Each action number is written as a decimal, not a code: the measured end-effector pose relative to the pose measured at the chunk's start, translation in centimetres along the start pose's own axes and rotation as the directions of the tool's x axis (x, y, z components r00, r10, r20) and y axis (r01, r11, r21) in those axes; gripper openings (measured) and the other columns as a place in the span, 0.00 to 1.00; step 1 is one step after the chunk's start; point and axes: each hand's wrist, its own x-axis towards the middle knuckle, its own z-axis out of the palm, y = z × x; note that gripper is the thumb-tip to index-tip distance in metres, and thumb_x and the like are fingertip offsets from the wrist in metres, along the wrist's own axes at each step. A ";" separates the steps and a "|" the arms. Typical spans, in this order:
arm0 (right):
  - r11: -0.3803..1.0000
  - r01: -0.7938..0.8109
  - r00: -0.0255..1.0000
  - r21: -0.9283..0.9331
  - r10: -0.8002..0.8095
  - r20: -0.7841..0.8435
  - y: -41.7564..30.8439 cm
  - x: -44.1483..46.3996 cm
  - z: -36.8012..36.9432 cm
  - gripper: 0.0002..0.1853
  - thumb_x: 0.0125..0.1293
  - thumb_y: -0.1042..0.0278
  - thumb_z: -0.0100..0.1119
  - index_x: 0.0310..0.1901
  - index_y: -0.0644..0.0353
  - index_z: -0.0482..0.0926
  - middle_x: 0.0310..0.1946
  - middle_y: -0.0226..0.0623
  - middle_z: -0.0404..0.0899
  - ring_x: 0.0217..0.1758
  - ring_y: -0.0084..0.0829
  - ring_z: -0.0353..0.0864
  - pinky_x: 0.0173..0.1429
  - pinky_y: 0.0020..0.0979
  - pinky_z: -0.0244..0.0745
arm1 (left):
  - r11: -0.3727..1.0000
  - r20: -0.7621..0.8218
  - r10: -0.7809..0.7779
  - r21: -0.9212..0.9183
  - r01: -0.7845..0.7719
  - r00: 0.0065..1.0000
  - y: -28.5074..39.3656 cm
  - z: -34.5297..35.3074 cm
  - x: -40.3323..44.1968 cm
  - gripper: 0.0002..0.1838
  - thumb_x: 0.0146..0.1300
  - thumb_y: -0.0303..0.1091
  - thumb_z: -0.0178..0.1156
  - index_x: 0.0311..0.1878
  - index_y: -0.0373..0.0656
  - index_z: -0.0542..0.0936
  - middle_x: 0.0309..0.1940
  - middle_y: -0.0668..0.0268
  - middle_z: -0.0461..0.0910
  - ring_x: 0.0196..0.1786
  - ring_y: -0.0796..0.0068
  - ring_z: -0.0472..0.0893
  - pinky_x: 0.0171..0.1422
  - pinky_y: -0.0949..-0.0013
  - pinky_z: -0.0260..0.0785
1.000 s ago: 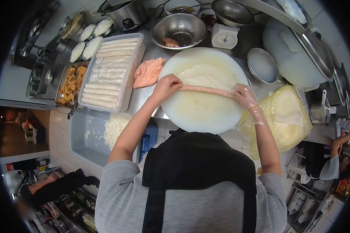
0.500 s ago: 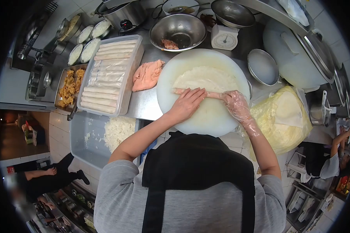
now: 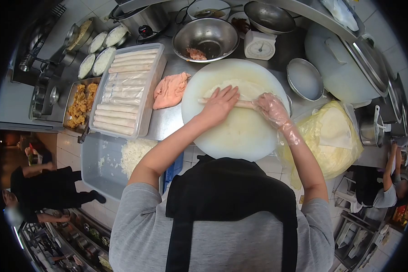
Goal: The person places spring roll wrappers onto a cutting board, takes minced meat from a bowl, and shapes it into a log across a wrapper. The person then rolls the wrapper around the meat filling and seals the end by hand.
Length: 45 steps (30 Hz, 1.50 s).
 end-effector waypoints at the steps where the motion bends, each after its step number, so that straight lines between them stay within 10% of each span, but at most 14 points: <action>1: 0.999 0.005 1.000 0.050 -0.006 0.028 0.6 0.3 -0.2 0.10 0.58 0.68 0.59 0.41 0.59 0.79 0.38 0.41 0.76 0.43 0.44 0.76 0.47 0.41 0.71 | 1.000 -0.052 0.025 0.003 -0.025 0.998 0.4 0.0 0.3 0.22 0.60 0.27 0.51 0.59 0.35 0.72 0.61 0.53 0.69 0.65 0.56 0.67 0.69 0.55 0.59; 5: 0.978 -0.064 0.994 0.200 0.045 0.095 1.4 1.4 -0.6 0.10 0.58 0.68 0.59 0.40 0.61 0.79 0.37 0.44 0.76 0.42 0.46 0.75 0.48 0.41 0.71 | 0.998 -0.091 0.053 -0.034 -0.057 0.994 2.2 1.4 -0.1 0.23 0.56 0.25 0.52 0.58 0.33 0.72 0.57 0.53 0.72 0.60 0.56 0.70 0.65 0.58 0.63; 14: 0.990 0.121 0.974 -0.077 -0.133 -0.181 0.8 1.2 1.6 0.11 0.57 0.67 0.60 0.41 0.59 0.80 0.37 0.43 0.78 0.43 0.45 0.77 0.48 0.41 0.73 | 0.993 -0.127 -0.019 -0.118 0.004 0.992 -0.1 2.9 1.5 0.21 0.56 0.25 0.54 0.55 0.34 0.75 0.54 0.57 0.75 0.55 0.59 0.73 0.60 0.61 0.67; 22: 0.995 -0.028 0.998 0.093 0.024 0.049 -0.3 1.2 0.0 0.12 0.58 0.66 0.60 0.44 0.58 0.79 0.37 0.43 0.78 0.42 0.45 0.77 0.49 0.41 0.72 | 0.987 -0.096 -0.019 -0.161 0.004 0.995 0.8 1.5 1.4 0.19 0.53 0.21 0.54 0.50 0.38 0.79 0.40 0.60 0.76 0.47 0.61 0.75 0.52 0.64 0.70; 29: 0.996 0.039 0.998 0.074 -0.035 -0.056 -4.1 -3.1 0.8 0.11 0.59 0.63 0.59 0.39 0.60 0.78 0.34 0.44 0.77 0.42 0.46 0.77 0.48 0.41 0.72 | 0.990 0.129 -0.088 0.117 0.073 0.988 7.8 -0.5 -4.0 0.35 0.58 0.32 0.56 0.70 0.38 0.58 0.69 0.52 0.56 0.71 0.53 0.56 0.72 0.41 0.49; 35: 0.982 0.118 0.991 0.146 -0.107 -0.080 1.6 -0.9 -0.7 0.08 0.60 0.66 0.58 0.32 0.62 0.78 0.30 0.47 0.77 0.35 0.44 0.77 0.41 0.42 0.73 | 0.983 0.189 -0.164 -0.046 0.176 0.968 8.9 0.9 -4.7 0.44 0.60 0.48 0.59 0.72 0.37 0.51 0.72 0.51 0.49 0.75 0.53 0.49 0.75 0.43 0.40; 37: 0.733 -0.407 0.878 0.545 0.479 0.011 3.1 0.4 -6.7 0.08 0.60 0.67 0.58 0.29 0.63 0.78 0.30 0.48 0.77 0.31 0.43 0.76 0.40 0.40 0.73 | 0.980 0.176 -0.172 -0.067 0.186 0.969 8.8 0.8 -4.7 0.43 0.60 0.47 0.60 0.72 0.37 0.52 0.72 0.51 0.49 0.75 0.53 0.49 0.75 0.43 0.40; 40: 0.843 -0.534 0.845 -0.070 0.534 -0.013 11.1 0.6 -12.5 0.16 0.50 0.56 0.68 0.27 0.64 0.80 0.27 0.49 0.78 0.33 0.44 0.78 0.41 0.38 0.73 | 0.974 0.163 -0.197 -0.077 0.211 0.967 9.4 0.8 -4.6 0.43 0.60 0.47 0.60 0.72 0.38 0.52 0.72 0.51 0.50 0.75 0.53 0.50 0.75 0.44 0.40; 45: 0.821 -0.477 0.801 -0.313 0.553 0.230 16.3 -0.4 -11.0 0.19 0.43 0.55 0.73 0.28 0.64 0.82 0.31 0.53 0.80 0.39 0.50 0.80 0.47 0.42 0.73 | 0.967 0.148 -0.224 -0.091 0.239 0.963 9.6 0.8 -4.5 0.42 0.60 0.47 0.60 0.72 0.39 0.54 0.72 0.53 0.50 0.75 0.54 0.49 0.75 0.43 0.39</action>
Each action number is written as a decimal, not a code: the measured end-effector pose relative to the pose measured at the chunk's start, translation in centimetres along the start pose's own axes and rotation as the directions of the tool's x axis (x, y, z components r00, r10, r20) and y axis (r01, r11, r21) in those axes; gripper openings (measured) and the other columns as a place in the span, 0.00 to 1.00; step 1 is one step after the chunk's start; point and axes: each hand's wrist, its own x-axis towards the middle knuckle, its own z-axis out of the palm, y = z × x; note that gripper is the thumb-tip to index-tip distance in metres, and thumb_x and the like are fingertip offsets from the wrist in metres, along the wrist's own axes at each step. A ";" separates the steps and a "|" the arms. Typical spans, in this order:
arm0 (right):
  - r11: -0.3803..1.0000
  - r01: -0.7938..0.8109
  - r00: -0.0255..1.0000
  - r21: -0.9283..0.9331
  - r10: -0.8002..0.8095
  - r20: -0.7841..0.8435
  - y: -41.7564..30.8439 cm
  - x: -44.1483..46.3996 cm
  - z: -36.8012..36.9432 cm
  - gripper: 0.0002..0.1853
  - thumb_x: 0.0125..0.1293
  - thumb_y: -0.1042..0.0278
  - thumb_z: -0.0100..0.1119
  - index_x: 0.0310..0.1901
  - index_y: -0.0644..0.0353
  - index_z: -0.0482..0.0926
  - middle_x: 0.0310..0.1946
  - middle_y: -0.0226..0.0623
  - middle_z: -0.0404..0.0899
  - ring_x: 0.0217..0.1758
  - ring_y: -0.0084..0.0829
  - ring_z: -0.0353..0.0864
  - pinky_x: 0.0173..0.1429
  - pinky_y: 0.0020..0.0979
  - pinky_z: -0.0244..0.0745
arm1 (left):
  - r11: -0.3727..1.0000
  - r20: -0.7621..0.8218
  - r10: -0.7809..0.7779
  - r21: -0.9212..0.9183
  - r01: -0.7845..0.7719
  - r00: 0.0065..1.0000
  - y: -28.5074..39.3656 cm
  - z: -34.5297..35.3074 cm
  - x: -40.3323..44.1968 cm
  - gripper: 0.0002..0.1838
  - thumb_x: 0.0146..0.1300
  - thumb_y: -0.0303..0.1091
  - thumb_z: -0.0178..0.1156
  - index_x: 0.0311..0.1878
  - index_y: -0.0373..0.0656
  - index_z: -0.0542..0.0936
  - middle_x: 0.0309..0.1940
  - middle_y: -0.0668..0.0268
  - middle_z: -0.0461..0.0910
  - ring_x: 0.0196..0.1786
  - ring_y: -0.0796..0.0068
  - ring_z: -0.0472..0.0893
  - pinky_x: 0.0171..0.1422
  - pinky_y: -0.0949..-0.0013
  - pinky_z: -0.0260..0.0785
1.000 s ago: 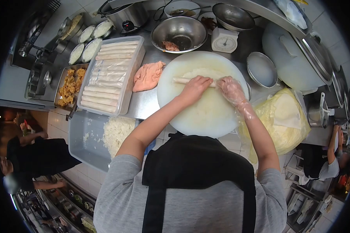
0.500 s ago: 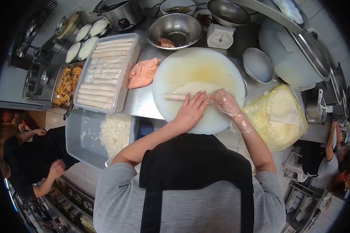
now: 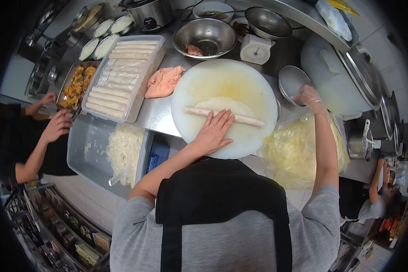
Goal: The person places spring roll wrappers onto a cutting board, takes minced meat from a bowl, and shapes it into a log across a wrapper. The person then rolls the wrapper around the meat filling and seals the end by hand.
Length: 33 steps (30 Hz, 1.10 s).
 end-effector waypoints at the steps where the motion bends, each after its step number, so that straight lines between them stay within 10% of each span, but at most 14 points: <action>1: 0.997 0.040 0.999 -0.060 -0.039 0.014 0.1 0.3 0.7 0.19 0.43 0.56 0.73 0.29 0.64 0.83 0.33 0.54 0.80 0.41 0.51 0.80 0.48 0.43 0.73 | 1.000 0.000 -0.005 -0.005 0.005 1.000 -0.1 0.1 0.1 0.41 0.60 0.47 0.60 0.72 0.39 0.54 0.72 0.53 0.50 0.75 0.54 0.49 0.75 0.43 0.39; 4: 0.995 0.079 0.983 0.057 -0.068 -0.172 0.1 -0.6 0.1 0.18 0.43 0.57 0.73 0.23 0.65 0.80 0.24 0.47 0.79 0.30 0.42 0.80 0.38 0.39 0.73 | 0.999 -0.030 -0.030 0.019 0.031 0.999 0.4 0.1 -0.2 0.42 0.60 0.47 0.59 0.72 0.41 0.54 0.73 0.55 0.49 0.76 0.55 0.48 0.75 0.43 0.39; 7: 0.846 0.017 1.000 0.533 -0.025 0.008 -0.5 -1.3 -2.8 0.19 0.44 0.57 0.73 0.18 0.63 0.75 0.17 0.35 0.70 0.22 0.26 0.70 0.28 0.33 0.66 | 0.996 -0.043 -0.089 0.029 0.090 0.995 0.9 0.3 -0.7 0.42 0.60 0.49 0.58 0.73 0.43 0.53 0.74 0.57 0.48 0.76 0.56 0.46 0.76 0.42 0.38; 11: 0.759 0.325 0.902 0.564 -0.428 0.056 -8.9 -2.8 -0.7 0.21 0.45 0.55 0.71 0.15 0.62 0.72 0.14 0.30 0.63 0.19 0.23 0.63 0.24 0.32 0.59 | 0.992 -0.065 -0.096 0.077 0.101 0.993 1.1 0.9 -1.0 0.43 0.60 0.53 0.57 0.73 0.41 0.53 0.74 0.60 0.50 0.76 0.56 0.48 0.75 0.42 0.39; 13: 0.744 0.618 0.783 0.253 -0.610 -0.120 -11.5 -0.5 5.7 0.21 0.46 0.53 0.71 0.18 0.63 0.74 0.15 0.35 0.68 0.21 0.30 0.68 0.28 0.35 0.62 | 0.992 -0.062 -0.093 0.079 0.098 0.994 1.2 0.9 -1.1 0.43 0.60 0.53 0.57 0.73 0.41 0.53 0.74 0.60 0.50 0.76 0.56 0.48 0.76 0.42 0.39; 15: 0.830 0.474 0.786 0.295 -0.549 0.284 -16.8 0.4 5.9 0.23 0.45 0.47 0.68 0.19 0.63 0.77 0.17 0.43 0.69 0.24 0.35 0.70 0.30 0.37 0.63 | 0.991 -0.059 -0.097 0.082 0.101 0.994 1.1 0.7 -1.0 0.44 0.60 0.53 0.57 0.73 0.42 0.52 0.74 0.60 0.49 0.76 0.56 0.47 0.76 0.42 0.38; 23: 0.794 0.582 0.794 0.177 -0.602 0.086 -16.7 2.6 8.9 0.23 0.42 0.46 0.69 0.25 0.63 0.81 0.24 0.45 0.79 0.31 0.39 0.78 0.39 0.38 0.70 | 0.992 -0.067 -0.101 0.065 0.105 0.993 1.1 0.9 -1.2 0.44 0.60 0.53 0.57 0.73 0.43 0.52 0.75 0.61 0.48 0.76 0.58 0.46 0.76 0.43 0.37; 25: 0.856 0.514 0.722 0.051 -0.464 0.514 -15.8 0.4 4.5 0.25 0.39 0.47 0.72 0.33 0.62 0.83 0.33 0.51 0.81 0.37 0.45 0.80 0.43 0.40 0.72 | 0.992 -0.079 -0.102 0.067 0.107 0.992 1.0 0.9 -1.2 0.44 0.60 0.53 0.57 0.73 0.43 0.52 0.75 0.61 0.48 0.76 0.58 0.46 0.76 0.43 0.37; 28: 0.929 0.369 0.772 0.043 -0.332 0.542 -15.7 -1.3 2.4 0.25 0.40 0.48 0.72 0.32 0.63 0.83 0.32 0.51 0.81 0.37 0.45 0.80 0.42 0.40 0.72 | 0.992 -0.092 -0.100 0.068 0.106 0.991 1.0 1.0 -1.3 0.44 0.60 0.53 0.57 0.73 0.43 0.52 0.74 0.61 0.48 0.76 0.58 0.47 0.76 0.43 0.37; 31: 0.855 0.435 0.882 0.282 -0.468 0.059 -17.0 0.1 4.9 0.22 0.40 0.49 0.71 0.25 0.64 0.81 0.24 0.45 0.80 0.28 0.41 0.79 0.35 0.40 0.70 | 0.991 -0.076 -0.094 0.086 0.100 0.993 1.0 1.1 -1.3 0.44 0.60 0.54 0.56 0.73 0.43 0.52 0.74 0.61 0.48 0.76 0.57 0.47 0.76 0.43 0.37; 33: 0.919 0.279 0.911 0.280 -0.345 0.226 -19.2 1.0 4.0 0.24 0.41 0.49 0.71 0.30 0.64 0.83 0.30 0.50 0.81 0.35 0.44 0.80 0.41 0.41 0.71 | 0.991 -0.073 -0.091 0.090 0.097 0.993 1.0 1.1 -1.0 0.44 0.60 0.54 0.56 0.73 0.43 0.52 0.74 0.61 0.49 0.76 0.57 0.47 0.76 0.42 0.37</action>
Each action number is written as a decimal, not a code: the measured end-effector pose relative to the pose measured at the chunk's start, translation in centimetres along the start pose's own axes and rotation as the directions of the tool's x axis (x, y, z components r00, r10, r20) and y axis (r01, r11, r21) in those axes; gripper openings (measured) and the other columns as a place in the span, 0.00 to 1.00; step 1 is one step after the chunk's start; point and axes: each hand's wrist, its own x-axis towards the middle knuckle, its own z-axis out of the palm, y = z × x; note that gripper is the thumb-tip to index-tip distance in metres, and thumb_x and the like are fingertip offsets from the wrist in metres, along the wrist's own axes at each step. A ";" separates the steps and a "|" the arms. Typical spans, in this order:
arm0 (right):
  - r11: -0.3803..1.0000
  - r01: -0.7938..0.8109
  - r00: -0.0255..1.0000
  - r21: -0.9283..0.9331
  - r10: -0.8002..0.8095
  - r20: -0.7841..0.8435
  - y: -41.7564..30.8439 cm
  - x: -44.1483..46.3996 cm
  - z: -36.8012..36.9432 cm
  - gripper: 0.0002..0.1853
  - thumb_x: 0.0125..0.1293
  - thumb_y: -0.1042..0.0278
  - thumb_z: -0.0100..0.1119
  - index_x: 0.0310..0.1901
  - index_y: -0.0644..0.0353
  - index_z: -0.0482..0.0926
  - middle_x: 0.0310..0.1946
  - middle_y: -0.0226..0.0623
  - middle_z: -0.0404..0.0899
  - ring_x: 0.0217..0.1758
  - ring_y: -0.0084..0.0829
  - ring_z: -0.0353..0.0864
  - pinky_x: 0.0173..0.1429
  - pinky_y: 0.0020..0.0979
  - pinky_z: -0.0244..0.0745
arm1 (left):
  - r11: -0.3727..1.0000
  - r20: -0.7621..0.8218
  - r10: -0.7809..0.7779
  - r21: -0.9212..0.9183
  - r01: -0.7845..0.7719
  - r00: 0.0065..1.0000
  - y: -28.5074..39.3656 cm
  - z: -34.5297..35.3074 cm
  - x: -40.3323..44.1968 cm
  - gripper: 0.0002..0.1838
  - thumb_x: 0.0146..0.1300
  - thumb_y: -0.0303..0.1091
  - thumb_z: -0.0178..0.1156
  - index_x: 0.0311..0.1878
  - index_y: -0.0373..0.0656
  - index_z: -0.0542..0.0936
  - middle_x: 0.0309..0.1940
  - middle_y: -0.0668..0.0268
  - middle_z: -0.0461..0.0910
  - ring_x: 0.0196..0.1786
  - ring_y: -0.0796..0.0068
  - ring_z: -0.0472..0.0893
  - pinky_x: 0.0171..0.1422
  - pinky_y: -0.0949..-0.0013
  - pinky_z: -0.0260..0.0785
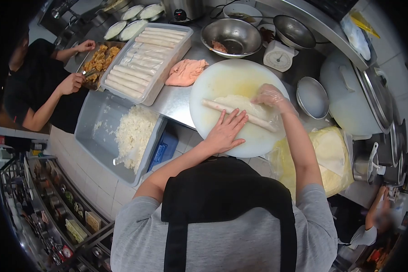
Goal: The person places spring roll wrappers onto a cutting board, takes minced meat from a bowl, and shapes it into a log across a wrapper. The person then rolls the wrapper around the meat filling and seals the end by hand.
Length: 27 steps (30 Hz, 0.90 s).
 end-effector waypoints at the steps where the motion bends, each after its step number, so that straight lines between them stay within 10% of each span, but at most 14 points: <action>1: 0.997 -0.078 0.995 0.011 0.077 0.066 -0.9 0.3 -0.3 0.25 0.41 0.49 0.71 0.33 0.64 0.83 0.33 0.52 0.81 0.39 0.45 0.81 0.44 0.41 0.72 | 1.000 -0.002 0.000 -0.004 0.000 1.000 0.0 -0.1 0.0 0.44 0.60 0.54 0.56 0.73 0.43 0.52 0.74 0.60 0.49 0.76 0.57 0.47 0.76 0.42 0.37; 4: 0.978 0.116 0.991 -0.176 -0.103 0.082 2.1 -1.4 0.6 0.22 0.43 0.50 0.70 0.25 0.65 0.80 0.25 0.49 0.79 0.30 0.42 0.78 0.38 0.39 0.70 | 1.000 -0.007 -0.002 -0.011 0.002 1.000 0.0 -0.1 -0.2 0.43 0.61 0.54 0.56 0.73 0.43 0.52 0.74 0.60 0.49 0.76 0.57 0.47 0.76 0.42 0.37; 8: 0.961 -0.275 0.953 0.018 0.275 -0.129 5.5 -7.6 -6.4 0.23 0.43 0.50 0.69 0.34 0.62 0.84 0.35 0.49 0.82 0.41 0.46 0.81 0.44 0.41 0.74 | 1.000 -0.012 0.003 -0.002 -0.003 1.000 -0.1 0.0 -0.1 0.43 0.61 0.54 0.55 0.73 0.43 0.52 0.74 0.60 0.48 0.76 0.57 0.46 0.76 0.43 0.37; 16: 0.899 -0.392 0.814 -0.198 0.238 -0.530 15.3 -7.8 -6.8 0.17 0.43 0.58 0.71 0.26 0.65 0.81 0.25 0.49 0.80 0.27 0.45 0.77 0.35 0.40 0.69 | 0.999 -0.028 0.004 -0.034 -0.005 1.000 -0.3 0.1 -0.3 0.43 0.61 0.53 0.56 0.73 0.42 0.52 0.75 0.59 0.47 0.77 0.56 0.45 0.76 0.43 0.37; 22: 0.989 -0.108 0.950 0.102 0.132 -0.283 2.8 -6.3 -6.6 0.20 0.44 0.52 0.70 0.20 0.64 0.78 0.18 0.45 0.71 0.22 0.35 0.68 0.31 0.38 0.66 | 0.998 -0.030 -0.055 -0.023 0.055 0.998 -0.7 -0.4 -1.2 0.43 0.61 0.52 0.57 0.73 0.42 0.52 0.75 0.58 0.47 0.76 0.55 0.45 0.76 0.43 0.37; 25: 0.967 0.195 0.955 -0.164 -0.225 -0.191 -1.4 0.2 1.3 0.22 0.43 0.49 0.69 0.25 0.64 0.81 0.25 0.52 0.77 0.29 0.45 0.76 0.39 0.43 0.72 | 0.998 -0.018 -0.059 -0.021 0.059 0.998 -0.7 -0.3 -1.2 0.42 0.62 0.52 0.56 0.73 0.41 0.52 0.74 0.58 0.47 0.76 0.55 0.45 0.76 0.43 0.37; 27: 0.978 0.179 0.974 -0.110 -0.192 -0.119 -5.6 2.2 4.2 0.24 0.42 0.48 0.70 0.27 0.64 0.81 0.28 0.50 0.79 0.32 0.41 0.78 0.39 0.40 0.71 | 0.998 -0.019 -0.063 -0.008 0.062 0.998 -0.6 -0.3 -1.2 0.42 0.62 0.53 0.55 0.73 0.41 0.52 0.74 0.58 0.48 0.77 0.56 0.45 0.76 0.44 0.37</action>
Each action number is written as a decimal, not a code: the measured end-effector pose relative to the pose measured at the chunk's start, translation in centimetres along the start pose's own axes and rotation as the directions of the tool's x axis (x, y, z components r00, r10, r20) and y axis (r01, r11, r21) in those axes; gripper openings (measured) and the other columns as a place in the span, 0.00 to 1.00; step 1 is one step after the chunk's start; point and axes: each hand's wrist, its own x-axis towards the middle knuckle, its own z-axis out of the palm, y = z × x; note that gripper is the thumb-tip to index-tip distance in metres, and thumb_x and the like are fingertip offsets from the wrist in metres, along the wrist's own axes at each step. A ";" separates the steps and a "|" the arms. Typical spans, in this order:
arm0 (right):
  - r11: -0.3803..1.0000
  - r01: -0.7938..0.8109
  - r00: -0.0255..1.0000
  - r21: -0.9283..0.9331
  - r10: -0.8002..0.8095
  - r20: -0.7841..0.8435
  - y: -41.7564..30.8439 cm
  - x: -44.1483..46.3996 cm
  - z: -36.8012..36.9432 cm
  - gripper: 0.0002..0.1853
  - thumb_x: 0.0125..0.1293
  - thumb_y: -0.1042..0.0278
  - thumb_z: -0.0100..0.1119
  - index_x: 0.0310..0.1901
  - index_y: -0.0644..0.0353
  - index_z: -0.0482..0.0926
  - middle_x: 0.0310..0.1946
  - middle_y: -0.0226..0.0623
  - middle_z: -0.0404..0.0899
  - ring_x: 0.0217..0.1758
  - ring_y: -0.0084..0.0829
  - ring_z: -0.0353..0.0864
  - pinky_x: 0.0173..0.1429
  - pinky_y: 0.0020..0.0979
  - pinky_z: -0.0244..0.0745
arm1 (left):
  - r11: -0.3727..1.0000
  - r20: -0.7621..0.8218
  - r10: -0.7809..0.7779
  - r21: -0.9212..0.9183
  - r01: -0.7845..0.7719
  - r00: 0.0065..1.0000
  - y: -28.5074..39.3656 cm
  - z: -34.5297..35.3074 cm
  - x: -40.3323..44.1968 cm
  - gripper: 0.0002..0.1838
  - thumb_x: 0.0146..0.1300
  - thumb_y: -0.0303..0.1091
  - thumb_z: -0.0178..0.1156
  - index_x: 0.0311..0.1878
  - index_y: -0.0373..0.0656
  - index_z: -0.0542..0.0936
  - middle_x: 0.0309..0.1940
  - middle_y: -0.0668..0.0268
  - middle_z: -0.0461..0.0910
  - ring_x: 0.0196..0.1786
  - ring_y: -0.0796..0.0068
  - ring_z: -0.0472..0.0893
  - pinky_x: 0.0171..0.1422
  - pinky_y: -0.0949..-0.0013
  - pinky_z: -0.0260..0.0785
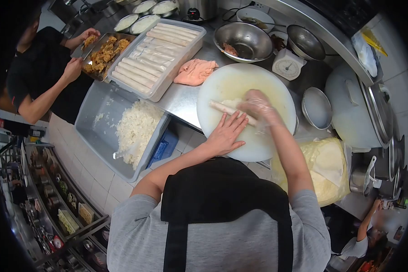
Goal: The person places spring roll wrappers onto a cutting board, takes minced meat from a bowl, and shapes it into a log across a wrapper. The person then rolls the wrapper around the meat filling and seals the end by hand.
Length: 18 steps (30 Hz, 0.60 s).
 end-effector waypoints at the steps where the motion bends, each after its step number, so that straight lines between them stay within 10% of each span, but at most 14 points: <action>1: 0.999 -0.030 0.999 0.012 0.029 0.036 -0.7 0.1 -0.5 0.24 0.42 0.48 0.70 0.28 0.65 0.81 0.29 0.50 0.79 0.33 0.42 0.79 0.40 0.40 0.72 | 1.000 -0.001 0.000 0.011 0.000 1.000 0.0 0.0 0.0 0.42 0.62 0.53 0.55 0.73 0.41 0.53 0.74 0.58 0.48 0.77 0.56 0.45 0.76 0.44 0.38; 7: 0.995 -0.091 0.957 0.041 0.076 0.279 2.8 -0.4 -5.0 0.23 0.44 0.49 0.69 0.32 0.64 0.84 0.34 0.55 0.81 0.39 0.48 0.81 0.46 0.42 0.74 | 1.000 -0.025 -0.002 0.021 0.003 1.000 -0.2 -0.1 -0.2 0.41 0.63 0.53 0.54 0.72 0.41 0.54 0.74 0.60 0.49 0.77 0.58 0.46 0.76 0.44 0.38; 18: 0.995 0.005 0.988 -0.101 0.011 0.157 0.3 0.0 -0.8 0.23 0.43 0.50 0.69 0.25 0.67 0.81 0.24 0.51 0.79 0.28 0.44 0.78 0.36 0.41 0.69 | 0.999 -0.050 0.025 0.031 -0.023 0.998 -0.3 0.0 -0.2 0.39 0.64 0.54 0.52 0.71 0.39 0.56 0.74 0.58 0.50 0.76 0.58 0.46 0.76 0.44 0.39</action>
